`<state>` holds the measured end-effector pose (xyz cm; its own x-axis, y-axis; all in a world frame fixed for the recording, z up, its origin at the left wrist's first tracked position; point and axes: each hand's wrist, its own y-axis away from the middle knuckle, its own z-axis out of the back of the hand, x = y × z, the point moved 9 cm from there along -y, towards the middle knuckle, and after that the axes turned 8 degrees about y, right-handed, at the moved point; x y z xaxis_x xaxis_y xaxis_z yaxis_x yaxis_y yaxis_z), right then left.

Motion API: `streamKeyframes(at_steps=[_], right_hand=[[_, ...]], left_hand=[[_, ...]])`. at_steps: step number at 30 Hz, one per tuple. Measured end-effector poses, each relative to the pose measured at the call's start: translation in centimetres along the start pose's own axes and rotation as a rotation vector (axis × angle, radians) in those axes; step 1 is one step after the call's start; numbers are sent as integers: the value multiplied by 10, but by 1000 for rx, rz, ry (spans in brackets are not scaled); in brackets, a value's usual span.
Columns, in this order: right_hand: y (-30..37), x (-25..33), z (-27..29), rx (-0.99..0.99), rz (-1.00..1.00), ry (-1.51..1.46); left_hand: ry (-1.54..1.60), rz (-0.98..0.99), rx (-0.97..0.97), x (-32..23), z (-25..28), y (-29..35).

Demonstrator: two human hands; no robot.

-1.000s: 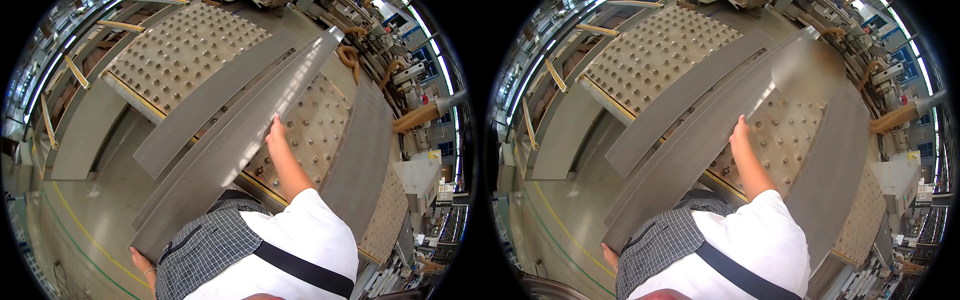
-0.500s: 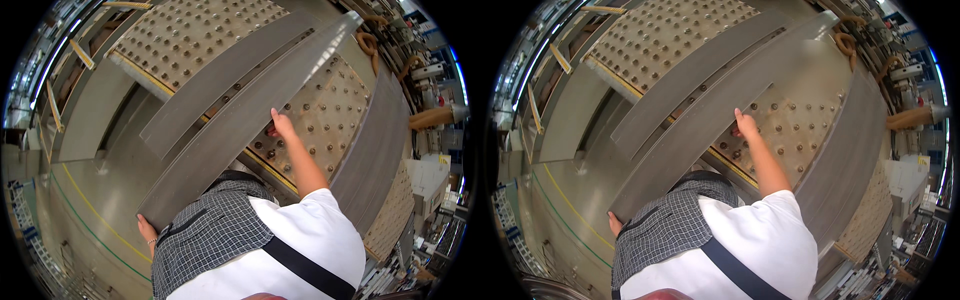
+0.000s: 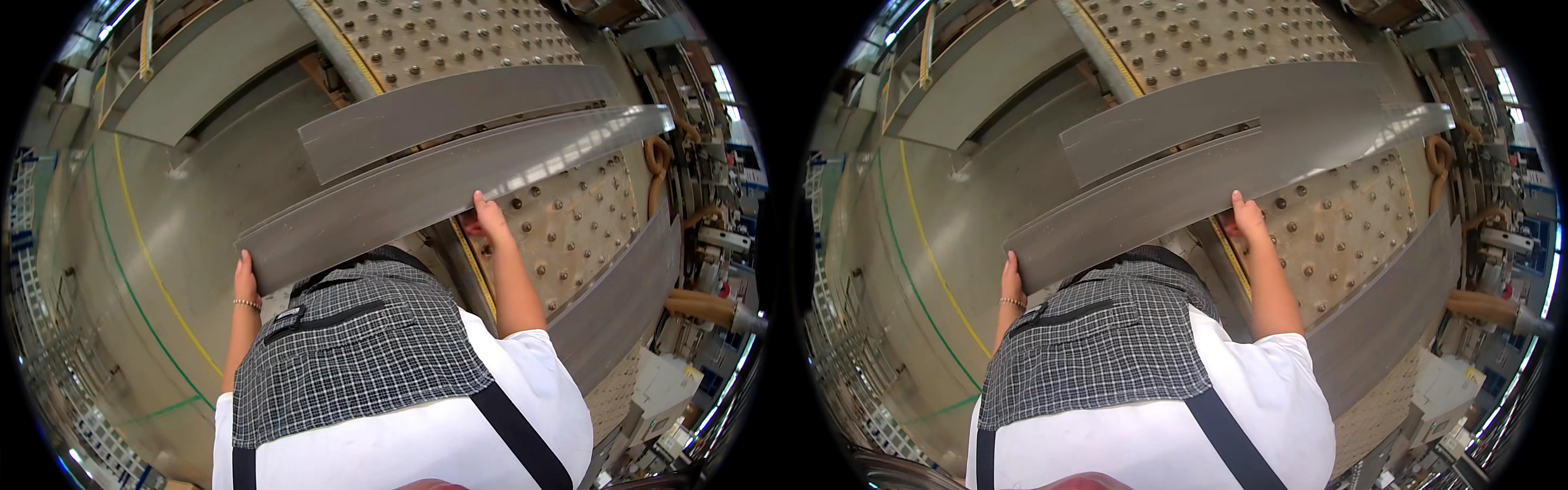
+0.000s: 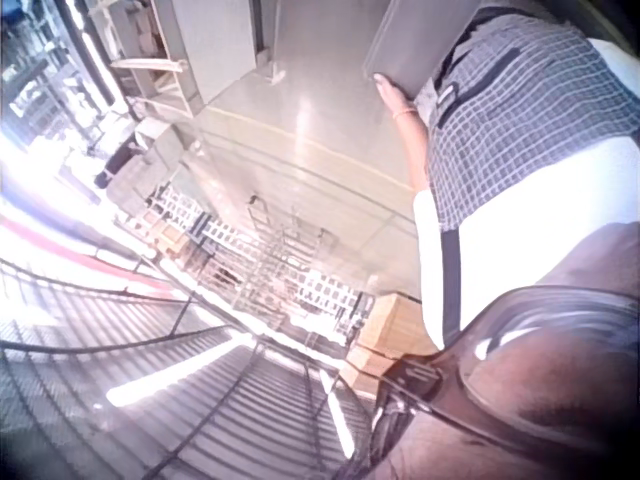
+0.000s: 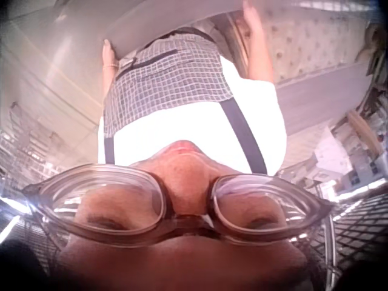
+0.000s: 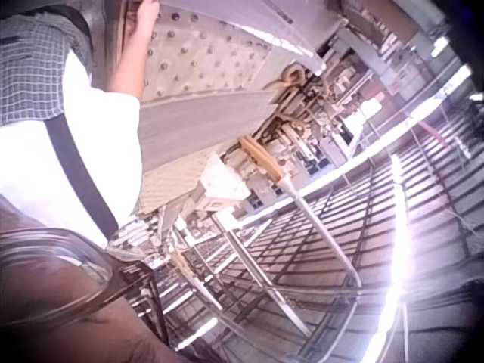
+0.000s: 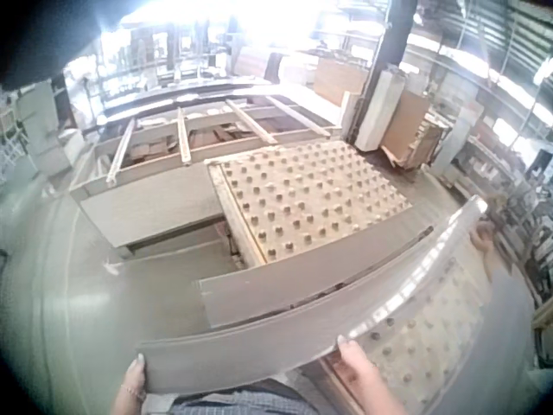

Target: The person measures wooden planks with a tape measure, writes on a document with a marker, and moves the planks onto a roller conveyor table.

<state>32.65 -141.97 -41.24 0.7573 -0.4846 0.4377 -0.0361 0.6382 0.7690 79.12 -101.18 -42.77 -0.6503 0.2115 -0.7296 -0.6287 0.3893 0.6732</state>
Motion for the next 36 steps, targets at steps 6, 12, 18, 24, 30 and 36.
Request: streamKeyframes(at_steps=[6, 12, 18, 24, 30, 36], right_hand=[[49, 123, 23, -359, 300, 950], [72, 270, -105, -454, 1251, 1225], [-9, 347, -151, -396, 1219, 1261], [-41, 338, -196, -54, 946, 1207], [92, 367, -270, -110, 1240, 1098], [176, 358, -331, -110, 1490, 1031]], left_hand=[[-38, -49, -79, 4, 1, -7], [-437, -121, -217, 10, 13, -17], [-507, -110, -221, 10, 20, 0], [-447, -503, -270, -43, 18, 39], [30, -573, -85, -107, -40, 22], [-468, -397, -184, -133, -3, -19]])
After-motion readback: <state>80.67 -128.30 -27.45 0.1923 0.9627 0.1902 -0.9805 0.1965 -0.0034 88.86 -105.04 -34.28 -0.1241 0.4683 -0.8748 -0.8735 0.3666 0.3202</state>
